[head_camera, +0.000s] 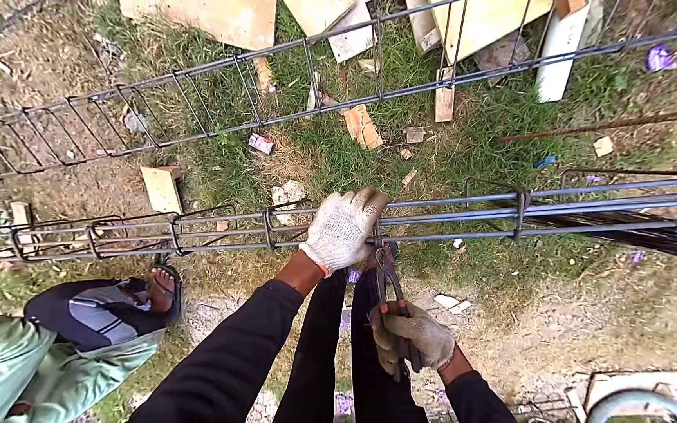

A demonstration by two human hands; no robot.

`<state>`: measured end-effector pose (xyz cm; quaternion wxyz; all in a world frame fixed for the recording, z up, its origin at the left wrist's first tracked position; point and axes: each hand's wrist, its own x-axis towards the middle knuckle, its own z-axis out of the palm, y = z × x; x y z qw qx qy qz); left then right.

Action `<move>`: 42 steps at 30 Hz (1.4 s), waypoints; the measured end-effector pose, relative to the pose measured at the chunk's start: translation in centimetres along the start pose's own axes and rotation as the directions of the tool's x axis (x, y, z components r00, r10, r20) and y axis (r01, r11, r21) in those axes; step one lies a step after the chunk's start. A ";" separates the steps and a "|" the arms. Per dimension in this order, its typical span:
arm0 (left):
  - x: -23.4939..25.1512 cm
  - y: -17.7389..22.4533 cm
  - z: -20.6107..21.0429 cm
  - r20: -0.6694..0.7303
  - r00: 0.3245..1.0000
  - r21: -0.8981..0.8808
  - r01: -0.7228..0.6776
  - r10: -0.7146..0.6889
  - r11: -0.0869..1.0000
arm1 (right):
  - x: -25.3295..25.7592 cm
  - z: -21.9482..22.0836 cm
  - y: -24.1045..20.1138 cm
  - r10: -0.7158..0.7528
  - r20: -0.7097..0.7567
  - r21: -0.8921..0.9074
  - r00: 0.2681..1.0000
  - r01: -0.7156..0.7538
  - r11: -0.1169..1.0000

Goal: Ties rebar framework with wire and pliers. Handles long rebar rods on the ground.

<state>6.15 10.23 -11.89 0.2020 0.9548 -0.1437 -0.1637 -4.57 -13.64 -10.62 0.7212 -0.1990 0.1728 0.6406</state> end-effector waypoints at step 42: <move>-0.5 0.6 -1.2 0.016 1.000 0.027 0.000 -0.001 1.000 | -0.1 5.6 0.1 -0.153 -0.425 -0.180 0.892 0.082 0.980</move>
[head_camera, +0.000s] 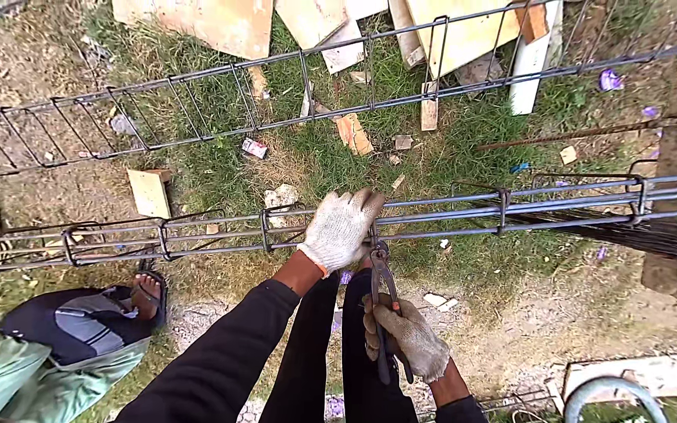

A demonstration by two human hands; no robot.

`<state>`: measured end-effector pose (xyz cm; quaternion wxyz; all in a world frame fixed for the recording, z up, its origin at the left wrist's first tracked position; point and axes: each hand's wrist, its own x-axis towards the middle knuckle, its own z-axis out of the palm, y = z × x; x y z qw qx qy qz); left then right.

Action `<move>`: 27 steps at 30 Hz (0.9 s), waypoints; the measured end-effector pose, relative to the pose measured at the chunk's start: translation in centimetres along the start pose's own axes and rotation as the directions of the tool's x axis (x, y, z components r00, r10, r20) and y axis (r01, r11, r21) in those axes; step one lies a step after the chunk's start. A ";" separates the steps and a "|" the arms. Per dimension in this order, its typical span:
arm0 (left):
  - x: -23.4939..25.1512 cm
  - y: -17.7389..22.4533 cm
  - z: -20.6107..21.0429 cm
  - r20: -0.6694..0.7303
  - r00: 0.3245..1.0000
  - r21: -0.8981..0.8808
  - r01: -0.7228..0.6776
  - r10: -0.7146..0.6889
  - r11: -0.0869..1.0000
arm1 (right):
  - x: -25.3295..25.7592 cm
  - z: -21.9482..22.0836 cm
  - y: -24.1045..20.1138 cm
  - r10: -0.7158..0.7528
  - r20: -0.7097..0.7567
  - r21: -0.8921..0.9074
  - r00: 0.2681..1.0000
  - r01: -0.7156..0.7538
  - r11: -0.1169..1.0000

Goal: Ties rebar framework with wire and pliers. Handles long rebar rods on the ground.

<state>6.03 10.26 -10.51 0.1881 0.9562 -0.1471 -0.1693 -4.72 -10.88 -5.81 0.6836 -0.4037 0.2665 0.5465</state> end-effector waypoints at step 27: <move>-9.2 6.5 3.9 0.387 0.784 -0.922 0.325 -0.486 -0.209 | -1.1 0.4 -2.5 0.068 0.121 -0.001 0.990 -0.068 0.998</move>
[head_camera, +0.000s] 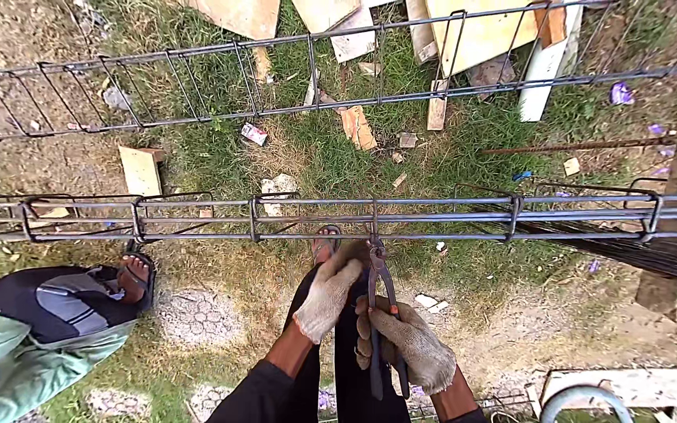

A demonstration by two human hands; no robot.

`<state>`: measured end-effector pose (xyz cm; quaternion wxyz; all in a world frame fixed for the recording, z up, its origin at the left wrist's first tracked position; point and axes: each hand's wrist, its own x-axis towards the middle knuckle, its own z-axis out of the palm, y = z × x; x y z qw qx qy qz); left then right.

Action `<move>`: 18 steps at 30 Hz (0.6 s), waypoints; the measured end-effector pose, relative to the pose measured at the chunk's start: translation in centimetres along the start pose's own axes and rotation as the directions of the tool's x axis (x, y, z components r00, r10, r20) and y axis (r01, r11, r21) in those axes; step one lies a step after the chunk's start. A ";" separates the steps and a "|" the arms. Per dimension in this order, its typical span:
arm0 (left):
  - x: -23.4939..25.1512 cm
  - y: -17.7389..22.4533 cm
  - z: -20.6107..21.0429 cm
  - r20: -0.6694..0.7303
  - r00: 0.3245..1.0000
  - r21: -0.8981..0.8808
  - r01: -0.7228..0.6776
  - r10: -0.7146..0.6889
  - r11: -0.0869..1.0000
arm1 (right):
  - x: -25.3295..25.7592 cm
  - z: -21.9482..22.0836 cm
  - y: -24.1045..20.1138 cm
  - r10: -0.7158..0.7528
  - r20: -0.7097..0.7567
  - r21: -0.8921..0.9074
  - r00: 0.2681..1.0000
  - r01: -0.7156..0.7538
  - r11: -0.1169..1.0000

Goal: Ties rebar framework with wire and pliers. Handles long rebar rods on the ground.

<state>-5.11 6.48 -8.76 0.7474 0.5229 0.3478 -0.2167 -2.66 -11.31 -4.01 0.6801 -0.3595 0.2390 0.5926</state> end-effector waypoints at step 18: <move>2.7 -1.5 1.4 0.172 0.974 -0.040 0.159 -0.150 0.986 | -0.1 -1.2 -1.1 0.074 0.000 -0.115 0.997 -0.074 0.991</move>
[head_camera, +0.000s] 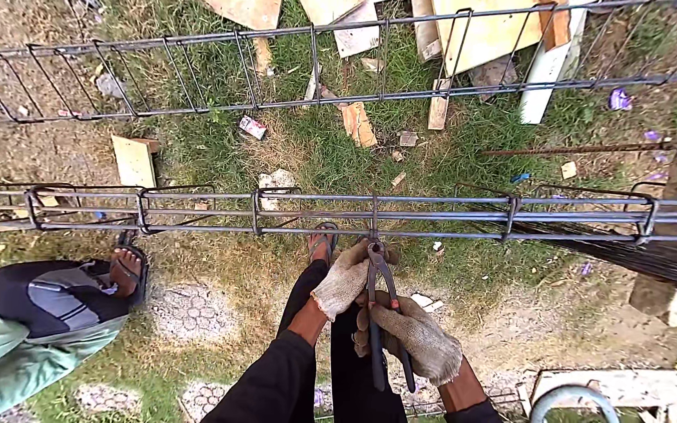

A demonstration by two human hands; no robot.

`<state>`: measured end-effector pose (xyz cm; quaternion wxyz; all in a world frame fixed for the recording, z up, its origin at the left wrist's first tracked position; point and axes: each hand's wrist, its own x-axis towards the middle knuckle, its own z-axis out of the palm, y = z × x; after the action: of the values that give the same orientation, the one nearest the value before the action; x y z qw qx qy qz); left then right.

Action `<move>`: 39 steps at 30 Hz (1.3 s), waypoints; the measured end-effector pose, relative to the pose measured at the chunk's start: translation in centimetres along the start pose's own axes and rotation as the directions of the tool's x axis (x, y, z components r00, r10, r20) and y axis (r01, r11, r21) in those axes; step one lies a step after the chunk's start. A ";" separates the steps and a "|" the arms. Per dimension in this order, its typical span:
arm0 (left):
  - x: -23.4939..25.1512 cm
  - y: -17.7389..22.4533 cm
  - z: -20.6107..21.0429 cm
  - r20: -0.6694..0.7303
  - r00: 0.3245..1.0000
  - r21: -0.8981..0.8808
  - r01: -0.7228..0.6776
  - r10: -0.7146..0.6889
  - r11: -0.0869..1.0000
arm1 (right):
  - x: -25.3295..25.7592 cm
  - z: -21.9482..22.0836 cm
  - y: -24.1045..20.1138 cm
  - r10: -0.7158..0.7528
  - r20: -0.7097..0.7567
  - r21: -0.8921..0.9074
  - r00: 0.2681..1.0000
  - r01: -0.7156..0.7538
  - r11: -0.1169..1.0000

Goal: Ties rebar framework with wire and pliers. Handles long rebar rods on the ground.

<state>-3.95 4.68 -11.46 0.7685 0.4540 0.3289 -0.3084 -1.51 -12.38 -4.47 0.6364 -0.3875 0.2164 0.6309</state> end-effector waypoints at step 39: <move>-1.2 -4.3 -6.0 -0.234 0.972 0.263 0.054 0.009 0.963 | 2.0 4.9 2.6 -0.072 -0.432 0.023 0.899 0.090 0.996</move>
<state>-9.34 8.58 -14.87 0.6526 0.5829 0.3771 -0.3036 -4.87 -7.55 -3.60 0.6065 -0.5125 0.3485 0.4980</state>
